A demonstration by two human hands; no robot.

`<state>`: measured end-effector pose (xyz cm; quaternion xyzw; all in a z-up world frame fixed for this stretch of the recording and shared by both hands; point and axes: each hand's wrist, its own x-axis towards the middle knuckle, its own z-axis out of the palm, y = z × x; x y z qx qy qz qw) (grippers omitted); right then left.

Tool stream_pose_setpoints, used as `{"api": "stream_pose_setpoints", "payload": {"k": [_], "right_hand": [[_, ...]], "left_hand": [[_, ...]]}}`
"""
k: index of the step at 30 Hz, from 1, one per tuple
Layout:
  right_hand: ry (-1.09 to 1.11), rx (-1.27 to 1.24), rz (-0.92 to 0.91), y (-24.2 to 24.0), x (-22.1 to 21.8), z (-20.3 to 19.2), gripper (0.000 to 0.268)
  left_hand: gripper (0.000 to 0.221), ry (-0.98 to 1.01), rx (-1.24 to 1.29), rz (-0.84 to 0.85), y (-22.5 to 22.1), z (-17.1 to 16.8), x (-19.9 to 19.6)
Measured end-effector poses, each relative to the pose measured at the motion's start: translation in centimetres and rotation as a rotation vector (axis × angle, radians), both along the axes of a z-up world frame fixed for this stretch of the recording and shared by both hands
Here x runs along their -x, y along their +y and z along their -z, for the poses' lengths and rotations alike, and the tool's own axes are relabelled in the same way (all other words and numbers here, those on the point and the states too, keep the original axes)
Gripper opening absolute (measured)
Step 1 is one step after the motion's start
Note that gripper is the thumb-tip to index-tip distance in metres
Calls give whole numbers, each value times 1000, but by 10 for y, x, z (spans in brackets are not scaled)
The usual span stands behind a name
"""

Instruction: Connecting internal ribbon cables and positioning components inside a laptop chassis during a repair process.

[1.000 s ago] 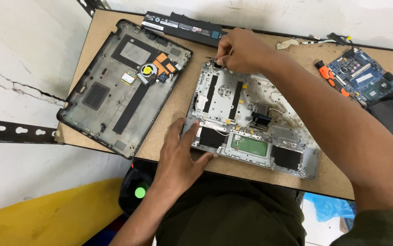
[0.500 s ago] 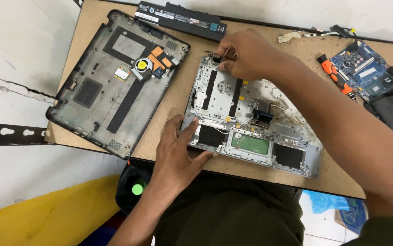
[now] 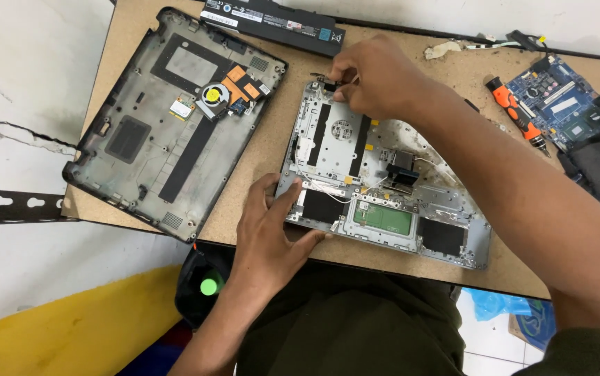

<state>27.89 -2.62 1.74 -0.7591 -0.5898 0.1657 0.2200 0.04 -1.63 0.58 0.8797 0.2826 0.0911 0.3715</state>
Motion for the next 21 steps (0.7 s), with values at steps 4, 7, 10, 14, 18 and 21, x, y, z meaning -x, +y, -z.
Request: {"api": "stream_pose_setpoints", "payload": {"k": [4,7,10,14,18,21], "right_hand": [[-21,0,8,1,-1,1,18],[-17,-32,-22,1,0,3,20],[-81,8,-16,2,0,4,18],[-127,10,-65,2,6,-2,14],[-129,41,-50,4,5,0,12],[-113,-6,-63,1,5,-1,10]], "left_hand": [[76,25,7,-11,0,0,0],[76,0,-14,-17,-1,1,0],[76,21,12,-21,-1,-2,-1],[76,25,37,-31,-1,-3,-2],[74,31,24,-21,-1,-5,-5],[74,53,54,-28,-1,-7,-7]]}}
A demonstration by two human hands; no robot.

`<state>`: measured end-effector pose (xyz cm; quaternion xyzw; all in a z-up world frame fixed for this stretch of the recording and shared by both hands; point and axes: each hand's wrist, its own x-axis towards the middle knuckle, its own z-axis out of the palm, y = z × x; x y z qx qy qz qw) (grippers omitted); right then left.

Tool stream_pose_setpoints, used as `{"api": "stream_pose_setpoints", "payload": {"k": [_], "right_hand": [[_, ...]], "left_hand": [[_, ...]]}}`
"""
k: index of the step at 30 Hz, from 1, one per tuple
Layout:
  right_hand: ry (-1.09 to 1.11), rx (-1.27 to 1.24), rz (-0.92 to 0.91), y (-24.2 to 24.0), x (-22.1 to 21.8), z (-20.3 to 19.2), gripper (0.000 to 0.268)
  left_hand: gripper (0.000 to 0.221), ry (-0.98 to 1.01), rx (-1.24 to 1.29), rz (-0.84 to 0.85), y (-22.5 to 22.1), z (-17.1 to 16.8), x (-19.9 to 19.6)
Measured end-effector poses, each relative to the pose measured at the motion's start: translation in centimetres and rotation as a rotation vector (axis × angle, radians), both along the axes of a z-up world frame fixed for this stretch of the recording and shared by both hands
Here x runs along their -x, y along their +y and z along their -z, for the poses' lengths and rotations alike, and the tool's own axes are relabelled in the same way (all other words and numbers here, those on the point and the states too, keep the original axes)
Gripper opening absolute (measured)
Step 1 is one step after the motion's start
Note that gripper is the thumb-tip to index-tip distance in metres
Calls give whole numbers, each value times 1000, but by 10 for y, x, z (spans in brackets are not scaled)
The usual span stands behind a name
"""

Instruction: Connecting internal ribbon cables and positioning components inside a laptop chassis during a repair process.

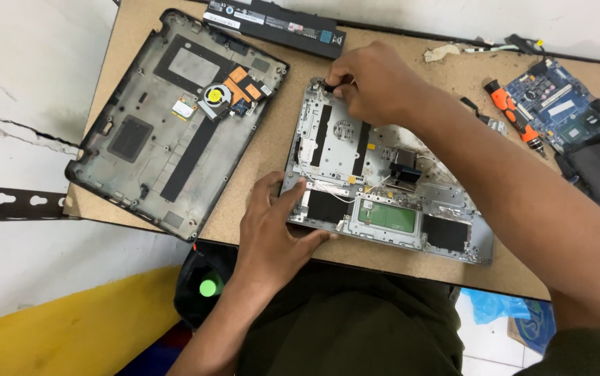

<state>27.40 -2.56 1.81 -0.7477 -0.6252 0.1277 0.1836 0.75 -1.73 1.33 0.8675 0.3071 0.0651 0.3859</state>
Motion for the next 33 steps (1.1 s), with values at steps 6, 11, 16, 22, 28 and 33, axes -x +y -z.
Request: {"api": "stream_pose_setpoints", "payload": {"k": [6,11,16,22,28,33], "right_hand": [[-21,-12,-4,3,-5,3,12],[8,6,15,5,-1,-3,15],[25,-38,12,4,0,0,23],[5,-68,7,3,1,0,22],[131,44,45,6,10,-9,32],[-109,82,-22,10,14,-3,48]], "left_hand": [[77,23,16,-23,2,0,0],[76,-7,-53,2,3,5,-1],[79,-3,-19,-40,4,2,-5],[79,10,-37,-11,3,2,-6],[75,-39,-91,4,-2,7,-4],[74,-48,-147,14,-2,7,-3]]}}
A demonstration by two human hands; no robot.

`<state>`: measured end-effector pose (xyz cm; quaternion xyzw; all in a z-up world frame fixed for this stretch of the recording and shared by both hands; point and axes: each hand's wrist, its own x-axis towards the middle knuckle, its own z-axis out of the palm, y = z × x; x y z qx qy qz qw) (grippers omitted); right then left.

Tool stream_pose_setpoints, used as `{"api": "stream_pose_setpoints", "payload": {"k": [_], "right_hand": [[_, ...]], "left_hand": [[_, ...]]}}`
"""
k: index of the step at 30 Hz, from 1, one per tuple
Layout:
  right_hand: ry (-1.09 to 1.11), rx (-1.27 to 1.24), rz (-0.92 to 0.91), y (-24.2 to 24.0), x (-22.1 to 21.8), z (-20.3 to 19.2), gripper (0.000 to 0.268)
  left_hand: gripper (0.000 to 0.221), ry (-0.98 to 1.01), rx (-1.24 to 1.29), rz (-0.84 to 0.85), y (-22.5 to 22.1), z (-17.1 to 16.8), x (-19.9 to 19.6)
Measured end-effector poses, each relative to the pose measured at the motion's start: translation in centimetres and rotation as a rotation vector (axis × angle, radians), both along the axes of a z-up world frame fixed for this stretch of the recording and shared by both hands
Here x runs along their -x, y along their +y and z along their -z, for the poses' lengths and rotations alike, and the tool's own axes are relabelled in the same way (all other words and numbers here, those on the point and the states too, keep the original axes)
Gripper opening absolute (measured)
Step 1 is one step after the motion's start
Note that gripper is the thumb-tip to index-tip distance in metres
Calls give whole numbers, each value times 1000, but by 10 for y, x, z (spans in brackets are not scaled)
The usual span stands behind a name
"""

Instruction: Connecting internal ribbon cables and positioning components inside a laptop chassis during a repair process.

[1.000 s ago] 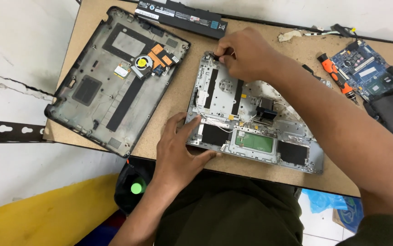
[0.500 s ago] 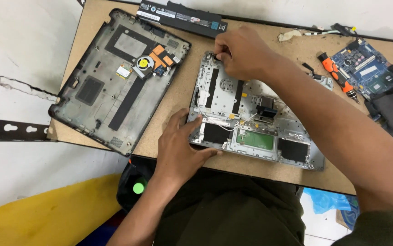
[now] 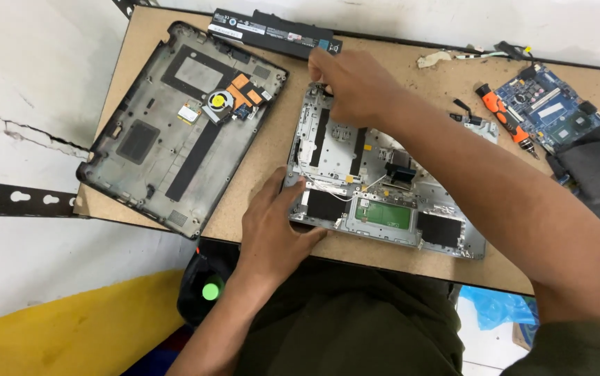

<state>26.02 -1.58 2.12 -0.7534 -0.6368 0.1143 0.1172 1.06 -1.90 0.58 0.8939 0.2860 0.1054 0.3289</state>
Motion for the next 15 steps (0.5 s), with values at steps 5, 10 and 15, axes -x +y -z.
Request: {"api": "stream_pose_setpoints", "payload": {"k": [5,10,15], "right_hand": [[-35,34,87,5,12,-2,46],[-119,-48,102,8,8,11,41],[59,-111,111,8,-1,4,38]], "left_hand": [[73,6,30,-3,0,-3,0],[72,-55,-4,8,0,3,2],[71,-13,83,45,4,-8,4]]}}
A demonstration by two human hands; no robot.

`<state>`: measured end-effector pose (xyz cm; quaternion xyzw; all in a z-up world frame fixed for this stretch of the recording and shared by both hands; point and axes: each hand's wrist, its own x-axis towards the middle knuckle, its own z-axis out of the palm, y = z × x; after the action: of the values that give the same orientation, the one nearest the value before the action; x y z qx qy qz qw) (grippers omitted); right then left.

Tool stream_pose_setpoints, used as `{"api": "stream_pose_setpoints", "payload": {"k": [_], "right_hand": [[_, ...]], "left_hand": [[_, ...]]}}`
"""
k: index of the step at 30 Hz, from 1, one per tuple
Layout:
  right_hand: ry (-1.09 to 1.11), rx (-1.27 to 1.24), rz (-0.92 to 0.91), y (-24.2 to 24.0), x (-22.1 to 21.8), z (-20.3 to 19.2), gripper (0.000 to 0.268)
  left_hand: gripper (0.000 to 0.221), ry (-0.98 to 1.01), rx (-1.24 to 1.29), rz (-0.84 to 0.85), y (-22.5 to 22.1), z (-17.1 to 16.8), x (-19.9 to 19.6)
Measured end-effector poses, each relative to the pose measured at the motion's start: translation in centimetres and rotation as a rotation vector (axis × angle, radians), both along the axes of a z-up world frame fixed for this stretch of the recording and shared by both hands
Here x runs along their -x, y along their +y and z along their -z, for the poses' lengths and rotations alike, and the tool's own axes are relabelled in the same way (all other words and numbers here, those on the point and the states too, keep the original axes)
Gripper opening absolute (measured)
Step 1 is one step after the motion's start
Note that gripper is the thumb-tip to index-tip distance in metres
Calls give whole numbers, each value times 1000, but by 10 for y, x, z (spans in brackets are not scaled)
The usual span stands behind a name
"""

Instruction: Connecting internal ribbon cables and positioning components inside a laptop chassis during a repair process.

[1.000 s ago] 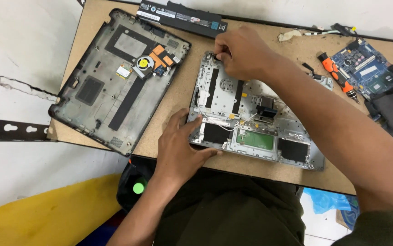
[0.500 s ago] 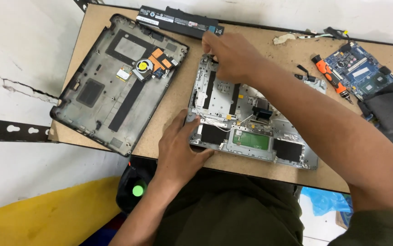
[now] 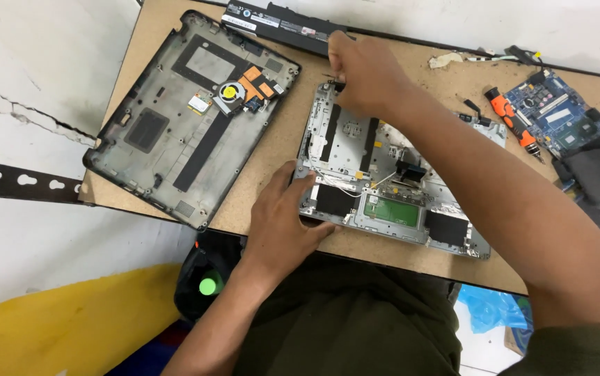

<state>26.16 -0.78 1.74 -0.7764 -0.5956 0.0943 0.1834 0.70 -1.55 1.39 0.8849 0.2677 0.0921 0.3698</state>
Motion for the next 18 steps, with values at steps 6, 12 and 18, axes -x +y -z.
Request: {"api": "stream_pose_setpoints", "payload": {"k": [6,12,18], "right_hand": [[171,164,77,0,-1,-24,23],[215,280,199,0,9,-39,15],[51,231,82,10,-9,-3,26]], "left_hand": [[76,-23,-24,17,2,3,0],[76,-105,-115,41,3,13,-1],[74,54,-4,28,5,2,-3]]}}
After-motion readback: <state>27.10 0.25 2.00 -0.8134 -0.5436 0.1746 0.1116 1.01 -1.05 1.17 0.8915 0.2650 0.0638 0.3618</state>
